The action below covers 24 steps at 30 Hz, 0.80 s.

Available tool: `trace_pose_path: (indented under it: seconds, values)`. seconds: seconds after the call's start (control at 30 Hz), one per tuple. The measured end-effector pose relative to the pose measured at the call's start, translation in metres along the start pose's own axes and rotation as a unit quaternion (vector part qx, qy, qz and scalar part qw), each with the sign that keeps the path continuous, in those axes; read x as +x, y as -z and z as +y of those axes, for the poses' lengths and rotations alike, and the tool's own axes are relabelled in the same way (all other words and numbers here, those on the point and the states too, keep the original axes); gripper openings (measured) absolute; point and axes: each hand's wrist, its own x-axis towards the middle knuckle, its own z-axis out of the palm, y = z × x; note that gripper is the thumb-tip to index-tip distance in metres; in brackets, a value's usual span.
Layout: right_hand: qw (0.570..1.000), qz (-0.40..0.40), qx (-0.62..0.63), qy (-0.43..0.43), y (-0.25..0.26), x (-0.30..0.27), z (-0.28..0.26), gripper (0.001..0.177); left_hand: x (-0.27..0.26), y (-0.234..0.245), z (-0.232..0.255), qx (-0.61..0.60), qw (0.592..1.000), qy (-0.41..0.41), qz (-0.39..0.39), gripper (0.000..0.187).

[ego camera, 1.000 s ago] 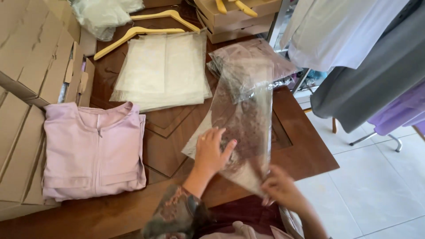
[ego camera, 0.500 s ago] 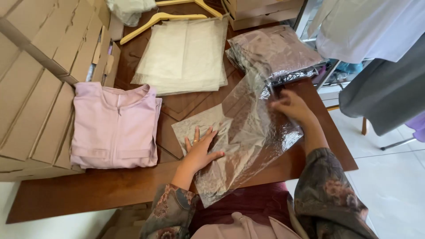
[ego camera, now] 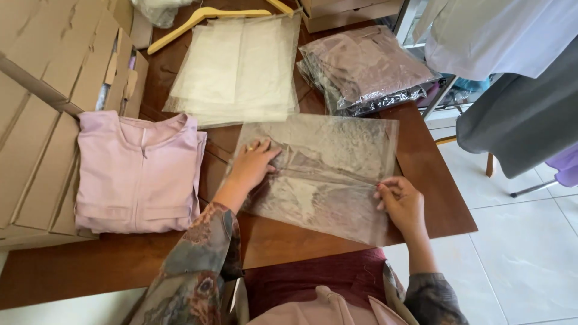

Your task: Folding clothes and placing them into individual plastic packaging bags.

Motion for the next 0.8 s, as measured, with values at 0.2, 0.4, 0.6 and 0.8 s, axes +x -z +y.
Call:
trace_pose_path:
  seconds: [0.2, 0.4, 0.6, 0.8]
  values:
    - [0.989, 0.088, 0.042, 0.112, -0.001, -0.012, -0.012, 0.039, -0.066, 0.028, 0.021, 0.001, 0.982, -0.024, 0.189, 0.063]
    - [0.964, 0.078, -0.099, 0.235, -0.037, -0.044, -0.057, 0.019, -0.185, -0.018, 0.013, -0.185, 0.798, 0.115, 0.561, 0.056]
    - [0.895, -0.168, -0.098, 0.401, -0.129, -0.082, -0.087, 0.017, -0.195, -0.096, -0.073, -0.471, 0.468, 0.154, 0.732, 0.077]
    - [0.811, -0.326, -0.074, 0.480, -0.161, -0.090, -0.084, 0.019, -0.177, -0.067, -0.103, -0.587, 0.389, 0.171, 0.689, 0.077]
